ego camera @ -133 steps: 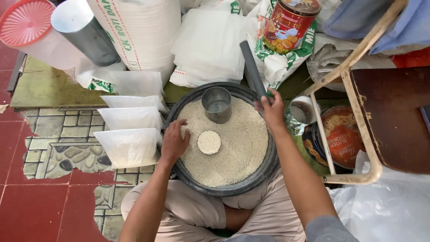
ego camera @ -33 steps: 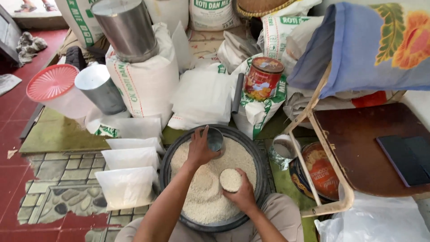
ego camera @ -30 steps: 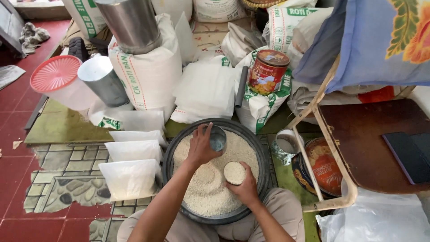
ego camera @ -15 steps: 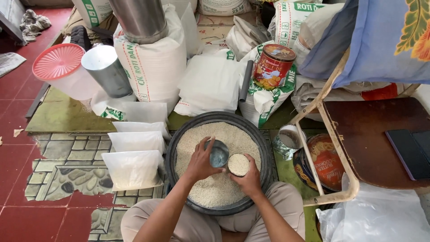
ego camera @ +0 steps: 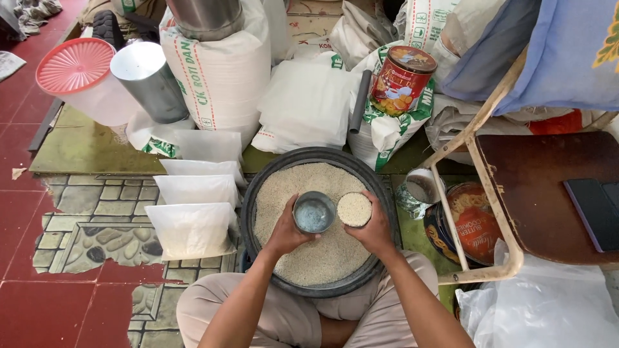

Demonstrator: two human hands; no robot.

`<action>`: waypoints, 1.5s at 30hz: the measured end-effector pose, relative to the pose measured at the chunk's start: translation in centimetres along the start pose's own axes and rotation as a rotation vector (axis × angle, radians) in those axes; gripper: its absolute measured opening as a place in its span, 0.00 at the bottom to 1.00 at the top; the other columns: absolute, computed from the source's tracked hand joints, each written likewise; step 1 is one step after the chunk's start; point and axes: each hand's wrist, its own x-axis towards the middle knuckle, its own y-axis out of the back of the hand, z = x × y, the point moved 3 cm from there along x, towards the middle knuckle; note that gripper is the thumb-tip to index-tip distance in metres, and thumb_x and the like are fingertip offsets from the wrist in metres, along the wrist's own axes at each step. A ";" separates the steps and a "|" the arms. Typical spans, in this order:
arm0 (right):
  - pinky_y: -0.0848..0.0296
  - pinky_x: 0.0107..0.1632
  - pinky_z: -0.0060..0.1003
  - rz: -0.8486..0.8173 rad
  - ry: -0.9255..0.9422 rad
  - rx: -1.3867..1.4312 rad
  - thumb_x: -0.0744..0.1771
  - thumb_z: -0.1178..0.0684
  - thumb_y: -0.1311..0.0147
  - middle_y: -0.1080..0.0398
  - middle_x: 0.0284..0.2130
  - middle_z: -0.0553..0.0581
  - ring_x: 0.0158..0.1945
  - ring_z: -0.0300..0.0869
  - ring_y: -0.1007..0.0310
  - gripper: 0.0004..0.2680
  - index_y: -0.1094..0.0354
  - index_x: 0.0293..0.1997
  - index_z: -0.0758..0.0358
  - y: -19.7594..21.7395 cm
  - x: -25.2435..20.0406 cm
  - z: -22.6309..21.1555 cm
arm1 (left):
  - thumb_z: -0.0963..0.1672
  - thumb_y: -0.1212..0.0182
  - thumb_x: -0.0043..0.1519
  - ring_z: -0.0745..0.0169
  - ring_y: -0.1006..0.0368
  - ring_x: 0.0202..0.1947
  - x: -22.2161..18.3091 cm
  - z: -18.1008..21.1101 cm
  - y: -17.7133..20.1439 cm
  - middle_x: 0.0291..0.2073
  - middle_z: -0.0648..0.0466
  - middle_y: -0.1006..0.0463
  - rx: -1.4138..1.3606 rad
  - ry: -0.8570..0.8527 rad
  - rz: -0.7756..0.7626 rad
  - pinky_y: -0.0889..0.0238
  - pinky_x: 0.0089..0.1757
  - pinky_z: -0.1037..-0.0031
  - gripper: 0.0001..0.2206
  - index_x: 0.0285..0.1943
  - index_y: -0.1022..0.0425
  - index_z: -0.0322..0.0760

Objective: Measuring rice from a large basin using small cups and portioning it into individual plastic bags.

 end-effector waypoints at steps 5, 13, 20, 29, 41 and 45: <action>0.46 0.71 0.67 0.000 0.037 -0.066 0.53 0.52 0.24 0.35 0.61 0.69 0.68 0.67 0.39 0.39 0.44 0.71 0.56 0.2 1.5 -0.3 | 0.56 0.14 0.41 0.31 0.39 0.70 1.3 -0.4 0.0 0.70 0.37 0.36 0.030 0.061 -0.053 0.41 0.66 0.44 0.63 0.83 0.56 0.38; 0.43 0.69 0.69 -0.015 0.046 -0.134 0.53 0.51 0.25 0.34 0.58 0.67 0.66 0.67 0.36 0.38 0.43 0.71 0.52 0.9 3.3 -0.6 | 0.55 0.16 0.44 0.27 0.36 0.67 2.2 1.6 0.3 0.69 0.36 0.40 0.120 0.000 -0.069 0.33 0.62 0.43 0.62 0.82 0.60 0.35; 0.37 0.62 0.67 -0.034 0.099 -0.247 0.54 0.48 0.26 0.33 0.59 0.61 0.66 0.60 0.35 0.37 0.43 0.70 0.51 -0.6 3.3 -0.8 | 0.62 0.21 0.43 0.36 0.39 0.70 2.7 3.4 0.8 0.74 0.47 0.42 0.344 -0.175 -0.048 0.36 0.63 0.46 0.56 0.79 0.45 0.40; 0.32 0.56 0.64 -0.114 0.318 -0.597 0.56 0.50 0.31 0.34 0.61 0.53 0.68 0.52 0.40 0.34 0.44 0.69 0.50 -1.6 5.3 -2.1 | 0.60 0.19 0.41 0.39 0.41 0.72 3.8 1.0 1.0 0.74 0.48 0.39 0.235 -0.168 -0.067 0.44 0.68 0.49 0.57 0.79 0.45 0.39; 0.34 0.58 0.64 -0.165 0.447 -0.763 0.61 0.52 0.35 0.40 0.65 0.54 0.70 0.51 0.44 0.31 0.48 0.73 0.53 -1.7 5.2 -5.1 | 0.59 0.19 0.42 0.41 0.46 0.75 3.4 0.9 1.0 0.75 0.46 0.41 0.202 -0.141 -0.085 0.50 0.70 0.51 0.62 0.82 0.55 0.37; 0.34 0.59 0.66 -0.160 0.500 -0.824 0.61 0.52 0.33 0.41 0.67 0.54 0.71 0.51 0.46 0.32 0.49 0.73 0.53 -1.9 5.0 -5.4 | 0.59 0.18 0.41 0.41 0.46 0.75 3.3 1.4 1.2 0.75 0.47 0.40 0.216 -0.127 -0.102 0.51 0.71 0.51 0.62 0.82 0.54 0.37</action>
